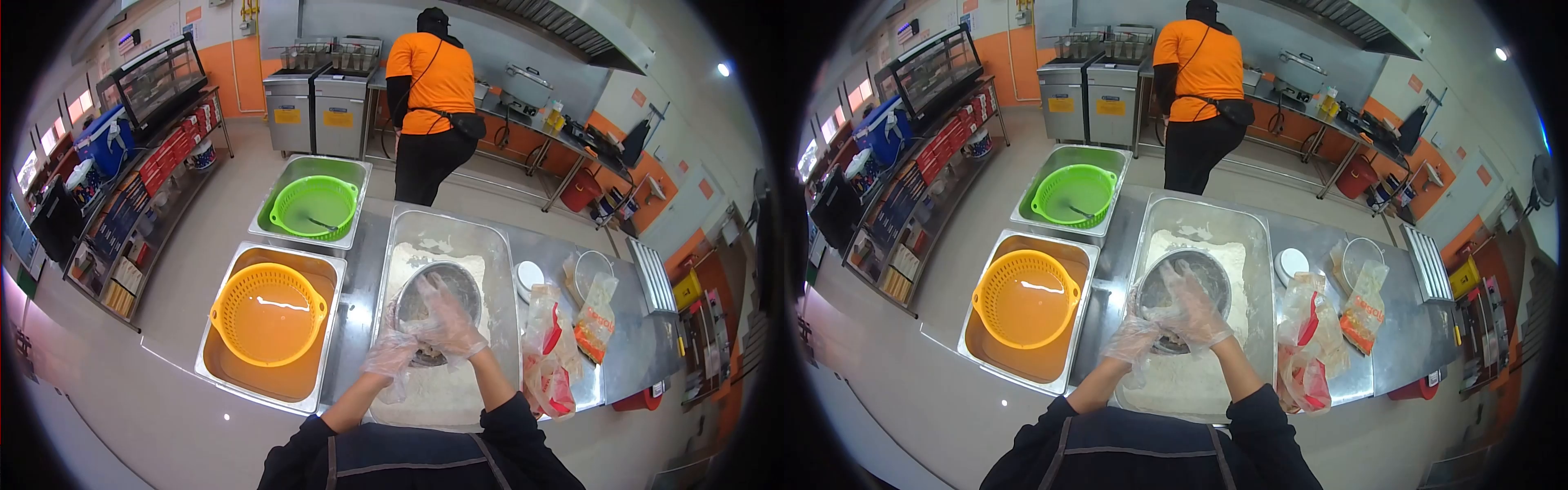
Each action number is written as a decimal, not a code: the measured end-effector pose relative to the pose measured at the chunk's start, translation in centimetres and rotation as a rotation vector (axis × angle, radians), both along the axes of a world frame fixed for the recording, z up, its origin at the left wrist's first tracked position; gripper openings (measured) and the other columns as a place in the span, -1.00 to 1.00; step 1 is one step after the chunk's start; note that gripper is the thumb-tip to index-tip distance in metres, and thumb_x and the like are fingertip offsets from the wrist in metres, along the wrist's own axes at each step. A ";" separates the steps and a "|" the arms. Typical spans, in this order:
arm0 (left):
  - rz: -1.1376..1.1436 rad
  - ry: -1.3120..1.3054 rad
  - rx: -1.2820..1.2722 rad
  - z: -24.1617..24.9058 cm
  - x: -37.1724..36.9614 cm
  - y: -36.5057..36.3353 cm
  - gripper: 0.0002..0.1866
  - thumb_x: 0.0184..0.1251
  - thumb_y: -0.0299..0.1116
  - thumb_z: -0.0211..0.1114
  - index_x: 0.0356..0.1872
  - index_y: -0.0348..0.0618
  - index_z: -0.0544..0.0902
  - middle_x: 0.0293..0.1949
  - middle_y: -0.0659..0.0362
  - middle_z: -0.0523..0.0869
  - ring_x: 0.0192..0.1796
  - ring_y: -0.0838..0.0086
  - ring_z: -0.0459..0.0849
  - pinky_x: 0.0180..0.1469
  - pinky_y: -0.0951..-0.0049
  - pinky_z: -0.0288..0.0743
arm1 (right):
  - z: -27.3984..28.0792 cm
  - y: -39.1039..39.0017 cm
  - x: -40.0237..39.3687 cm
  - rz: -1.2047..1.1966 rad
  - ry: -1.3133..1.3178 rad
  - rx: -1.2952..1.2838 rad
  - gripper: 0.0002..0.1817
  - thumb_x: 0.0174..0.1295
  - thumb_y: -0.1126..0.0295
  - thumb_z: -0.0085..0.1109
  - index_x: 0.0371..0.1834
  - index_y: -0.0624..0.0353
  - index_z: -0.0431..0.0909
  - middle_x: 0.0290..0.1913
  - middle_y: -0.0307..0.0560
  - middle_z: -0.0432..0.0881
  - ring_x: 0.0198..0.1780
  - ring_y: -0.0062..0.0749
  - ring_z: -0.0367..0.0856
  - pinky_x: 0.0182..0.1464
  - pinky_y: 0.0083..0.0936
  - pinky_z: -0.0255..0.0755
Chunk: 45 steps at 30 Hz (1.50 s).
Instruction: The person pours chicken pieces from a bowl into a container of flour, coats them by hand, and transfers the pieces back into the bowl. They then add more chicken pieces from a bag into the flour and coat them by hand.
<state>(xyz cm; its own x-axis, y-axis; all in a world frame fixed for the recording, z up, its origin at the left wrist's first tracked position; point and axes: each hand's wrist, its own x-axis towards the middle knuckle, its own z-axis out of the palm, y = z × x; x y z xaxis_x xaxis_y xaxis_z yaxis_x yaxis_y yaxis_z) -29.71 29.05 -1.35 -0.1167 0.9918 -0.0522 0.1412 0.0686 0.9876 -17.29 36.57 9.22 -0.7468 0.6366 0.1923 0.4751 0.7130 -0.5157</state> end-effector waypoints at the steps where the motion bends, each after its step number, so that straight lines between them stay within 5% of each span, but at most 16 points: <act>1: 0.022 -0.104 -0.026 2.4 -0.2 0.1 -0.20 0.04 -0.38 0.09 0.25 0.07 -0.22 -0.09 -0.02 0.48 -0.11 0.39 0.53 -0.16 0.45 0.46 | 0.6 -0.2 0.0 -0.037 0.082 -0.015 -0.12 -0.17 0.16 0.22 0.24 0.21 -0.01 0.22 0.22 0.06 0.29 0.06 -0.09 0.28 -0.29 -0.16; 5: 0.110 -0.603 -0.102 4.9 -0.4 -0.3 -0.07 -0.05 -0.60 0.10 0.24 0.17 -0.34 -0.04 -0.05 0.39 -0.10 0.46 0.51 -0.27 0.41 0.57 | 3.8 -0.5 -0.1 0.100 0.116 -0.112 -0.12 -0.27 0.34 0.16 0.24 0.20 0.00 0.23 0.18 0.06 0.31 -0.01 -0.15 0.29 -0.26 -0.23; 7: 0.039 -0.456 -0.016 2.2 -0.5 0.3 -0.08 -0.04 -0.61 0.08 0.23 0.17 -0.35 -0.06 -0.02 0.40 -0.14 0.39 0.53 -0.29 0.31 0.58 | 2.9 0.3 0.9 0.093 0.267 -0.087 -0.10 -0.32 0.41 0.11 0.25 0.18 -0.04 0.23 0.13 0.08 0.33 -0.07 -0.16 0.30 -0.27 -0.27; 10: -0.092 -0.190 -0.069 1.3 -0.9 -0.1 -0.07 -0.04 -0.63 0.07 0.23 0.19 -0.36 -0.12 0.02 0.44 -0.20 0.34 0.55 -0.30 0.23 0.59 | -0.4 1.7 1.7 0.090 0.843 -0.527 -0.02 -0.29 0.38 0.22 0.28 0.14 -0.14 0.23 0.06 0.08 0.33 -0.19 -0.17 0.26 -0.31 -0.08; 12: 0.101 -0.574 -0.168 6.0 -0.4 -1.1 -0.07 -0.04 -0.61 0.07 0.23 0.16 -0.39 -0.26 0.08 0.50 -0.30 0.40 0.57 -0.32 0.28 0.59 | -0.7 1.9 2.3 0.100 0.950 -0.744 0.01 -0.24 0.41 0.25 0.29 0.12 -0.21 0.21 0.03 0.12 0.30 -0.25 -0.07 0.17 -0.38 0.11; 14: 0.096 -0.579 -0.142 7.1 -0.3 -1.5 -0.07 -0.03 -0.60 0.07 0.23 0.15 -0.38 -0.31 0.10 0.51 -0.32 0.42 0.56 -0.35 0.29 0.60 | -0.6 1.8 2.6 0.081 0.999 -0.886 -0.06 -0.17 0.47 0.27 0.28 0.13 -0.15 0.12 -0.02 0.28 0.18 -0.34 0.19 -0.02 -0.56 0.38; 20: 0.026 -0.353 -0.163 3.4 -0.7 -1.2 -0.09 -0.03 -0.59 0.09 0.24 0.12 -0.34 -0.33 0.10 0.51 -0.28 0.44 0.54 -0.36 0.31 0.58 | 1.6 0.5 2.4 -0.133 1.036 -0.752 -0.41 -0.11 0.51 0.22 0.06 0.25 0.25 0.00 -0.04 0.39 -0.01 -0.34 0.41 -0.02 -0.49 0.37; 23: 0.064 -0.436 -0.164 5.2 -0.5 -1.4 -0.09 -0.04 -0.58 0.10 0.24 0.10 -0.32 -0.31 0.10 0.50 -0.27 0.45 0.53 -0.30 0.35 0.57 | 0.7 1.3 3.6 0.089 0.806 -0.591 -0.63 -0.01 0.51 0.09 -0.07 0.30 0.37 0.01 0.01 0.40 0.06 -0.29 0.36 0.03 -0.44 0.32; 26: 0.137 -0.438 -0.097 4.7 -0.1 -1.0 -0.08 -0.05 -0.59 0.11 0.25 0.11 -0.31 -0.27 0.10 0.48 -0.28 0.46 0.52 -0.30 0.37 0.56 | -3.2 2.9 4.7 -0.139 0.338 -0.303 -0.69 0.02 0.41 0.08 -0.14 0.27 0.43 -0.06 0.05 0.45 0.02 -0.25 0.40 0.03 -0.45 0.27; 30: 0.082 -0.277 -0.198 7.6 -0.2 -1.5 -0.07 -0.04 -0.61 0.10 0.25 0.16 -0.32 -0.16 0.08 0.43 -0.24 0.47 0.51 -0.33 0.36 0.57 | -2.5 0.1 1.8 -0.103 -0.059 0.284 -0.60 -0.05 0.24 0.12 -0.16 0.24 0.41 -0.28 0.08 0.49 -0.17 -0.17 0.44 -0.11 -0.35 0.32; 33: 0.078 -0.468 -0.161 7.7 0.0 -1.4 -0.11 -0.03 -0.62 0.04 0.23 0.22 -0.31 -0.02 -0.01 0.36 -0.16 0.30 0.53 -0.25 0.24 0.57 | -3.2 0.3 1.2 -0.072 -0.067 -0.223 -0.61 -0.04 0.18 0.12 -0.18 0.19 0.43 -0.34 0.05 0.50 -0.20 -0.18 0.43 -0.11 -0.32 0.31; 36: 0.066 -0.728 -0.203 4.3 -0.1 -1.4 -0.12 0.02 -0.62 0.02 0.22 0.24 -0.35 0.01 -0.06 0.31 -0.11 0.23 0.51 -0.25 0.22 0.58 | -4.4 -0.2 2.3 0.067 -0.024 -0.049 -0.64 -0.02 0.19 0.11 -0.22 0.19 0.46 -0.32 0.04 0.50 -0.19 -0.18 0.44 -0.10 -0.33 0.31; 39: 0.203 -0.864 -0.154 5.8 0.1 -2.0 -0.26 0.06 -0.54 0.08 0.21 0.04 -0.15 -0.26 0.03 0.49 -0.27 0.39 0.54 -0.38 0.35 0.58 | -2.9 -1.8 4.3 0.204 -0.164 0.209 -0.70 0.02 0.22 0.07 -0.25 0.19 0.47 -0.31 0.00 0.51 -0.21 -0.14 0.43 -0.08 -0.33 0.32; 42: 0.106 -0.651 -0.212 2.2 0.1 -1.9 -0.34 0.09 -0.46 0.10 0.16 -0.14 -0.07 -0.26 0.02 0.49 -0.26 0.38 0.54 -0.37 0.37 0.58 | -4.2 -1.2 4.9 0.049 -0.297 -0.019 -0.75 0.05 0.26 0.02 -0.26 0.15 0.46 -0.27 -0.05 0.52 -0.16 -0.19 0.44 -0.04 -0.37 0.29; 45: 0.039 -0.585 -0.353 1.7 0.1 -1.1 -0.23 0.04 -0.55 0.06 0.18 -0.11 -0.27 -0.36 0.07 0.51 -0.31 0.40 0.57 -0.34 0.35 0.59 | -3.0 -0.9 4.3 -0.023 0.046 0.091 -0.75 0.05 0.26 0.01 -0.24 0.13 0.45 -0.24 -0.06 0.51 -0.11 -0.20 0.44 0.00 -0.36 0.27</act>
